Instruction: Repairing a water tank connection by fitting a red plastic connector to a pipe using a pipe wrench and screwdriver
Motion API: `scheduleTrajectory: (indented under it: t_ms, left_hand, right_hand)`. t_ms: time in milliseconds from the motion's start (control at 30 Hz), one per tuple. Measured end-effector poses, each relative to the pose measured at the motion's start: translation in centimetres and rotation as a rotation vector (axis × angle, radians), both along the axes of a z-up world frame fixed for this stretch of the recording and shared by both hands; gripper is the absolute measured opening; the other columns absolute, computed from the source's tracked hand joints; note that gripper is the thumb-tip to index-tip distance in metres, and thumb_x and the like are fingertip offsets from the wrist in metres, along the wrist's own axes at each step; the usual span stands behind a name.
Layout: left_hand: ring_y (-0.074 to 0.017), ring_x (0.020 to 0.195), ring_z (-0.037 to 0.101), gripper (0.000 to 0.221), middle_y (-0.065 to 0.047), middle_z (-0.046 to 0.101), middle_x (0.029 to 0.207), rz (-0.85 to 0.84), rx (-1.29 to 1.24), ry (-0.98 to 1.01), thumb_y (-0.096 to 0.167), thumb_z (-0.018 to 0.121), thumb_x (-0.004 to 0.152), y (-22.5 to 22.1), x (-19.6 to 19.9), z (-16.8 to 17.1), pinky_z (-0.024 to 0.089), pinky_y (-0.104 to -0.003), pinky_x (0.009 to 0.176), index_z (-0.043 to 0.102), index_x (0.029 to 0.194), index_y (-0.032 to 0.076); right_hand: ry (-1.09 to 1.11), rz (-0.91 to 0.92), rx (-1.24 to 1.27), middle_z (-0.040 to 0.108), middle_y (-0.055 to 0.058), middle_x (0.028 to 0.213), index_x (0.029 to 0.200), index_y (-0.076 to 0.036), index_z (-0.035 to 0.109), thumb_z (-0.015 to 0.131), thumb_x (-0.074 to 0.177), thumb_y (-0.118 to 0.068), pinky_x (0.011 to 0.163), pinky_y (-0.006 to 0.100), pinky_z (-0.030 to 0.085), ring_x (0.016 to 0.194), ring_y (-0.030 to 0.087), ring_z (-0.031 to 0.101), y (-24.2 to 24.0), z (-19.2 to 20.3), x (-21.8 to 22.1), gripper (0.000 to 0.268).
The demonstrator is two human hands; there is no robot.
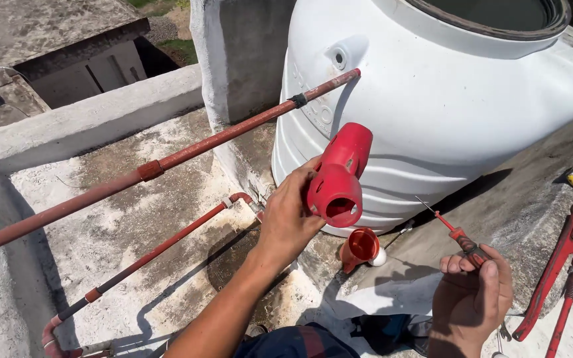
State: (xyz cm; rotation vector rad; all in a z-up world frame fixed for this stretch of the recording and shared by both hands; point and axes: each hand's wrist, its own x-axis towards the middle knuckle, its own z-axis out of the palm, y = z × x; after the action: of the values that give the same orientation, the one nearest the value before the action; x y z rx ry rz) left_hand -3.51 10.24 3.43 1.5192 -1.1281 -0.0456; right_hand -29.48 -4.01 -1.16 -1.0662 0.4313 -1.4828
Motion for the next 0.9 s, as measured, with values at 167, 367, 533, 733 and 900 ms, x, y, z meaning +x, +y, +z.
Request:
scheduleTrajectory:
  t_ms: [167,367,533,733,900]
  left_hand:
    - [-0.0324,0.12,0.069,0.059,-0.017,0.059,0.148,0.062,-0.183,-0.068,0.011,0.083,0.077,0.5,-0.5,-0.1,0.056,-0.039,0.096,0.049,0.125,0.005]
    - [-0.028,0.097,0.071,0.064,-0.002,0.065,0.142,0.122,-0.016,0.094,0.013,0.079,0.067,0.4,-0.5,1.7,0.058,-0.039,0.072,0.042,0.119,0.011]
    - [-0.0294,0.086,0.068,0.068,-0.006,0.069,0.131,0.177,0.01,0.047,0.016,0.084,0.063,-0.2,-0.2,1.0,0.056,-0.041,0.062,0.044,0.118,0.01]
    - [-0.0296,0.097,0.07,0.065,-0.005,0.069,0.133,0.193,-0.072,-0.032,0.02,0.087,0.07,-0.5,-0.3,1.1,0.056,-0.039,0.07,0.048,0.121,0.008]
    - [-0.0298,0.106,0.069,0.078,-0.009,0.068,0.12,0.178,-0.095,-0.071,0.043,0.082,0.081,-0.8,-0.2,0.3,0.054,-0.039,0.084,0.049,0.143,0.008]
  right_hand:
    - [0.036,0.027,-0.067,0.053,0.002,0.08,0.123,-0.011,0.065,0.066,0.104,-0.029,0.074,0.033,0.044,0.071,0.015,0.05,-0.3,-0.3,0.8,0.026]
    - [0.012,0.041,-0.05,0.057,0.003,0.079,0.123,-0.011,0.067,0.067,0.104,-0.025,0.073,0.034,0.046,0.071,0.016,0.055,0.2,-0.4,1.1,0.024]
    - [0.013,0.018,-0.023,0.058,0.002,0.079,0.123,-0.009,0.066,0.065,0.104,-0.024,0.073,0.034,0.045,0.07,0.017,0.054,0.6,-0.1,0.5,0.024]
    - [0.014,0.003,-0.041,0.058,0.003,0.079,0.124,-0.007,0.066,0.066,0.103,-0.025,0.073,0.034,0.046,0.069,0.017,0.054,0.6,-0.7,0.2,0.027]
    - [0.023,-0.011,-0.032,0.06,0.003,0.082,0.122,-0.005,0.065,0.07,0.101,-0.024,0.072,0.033,0.047,0.071,0.017,0.058,0.2,-1.7,-0.4,0.029]
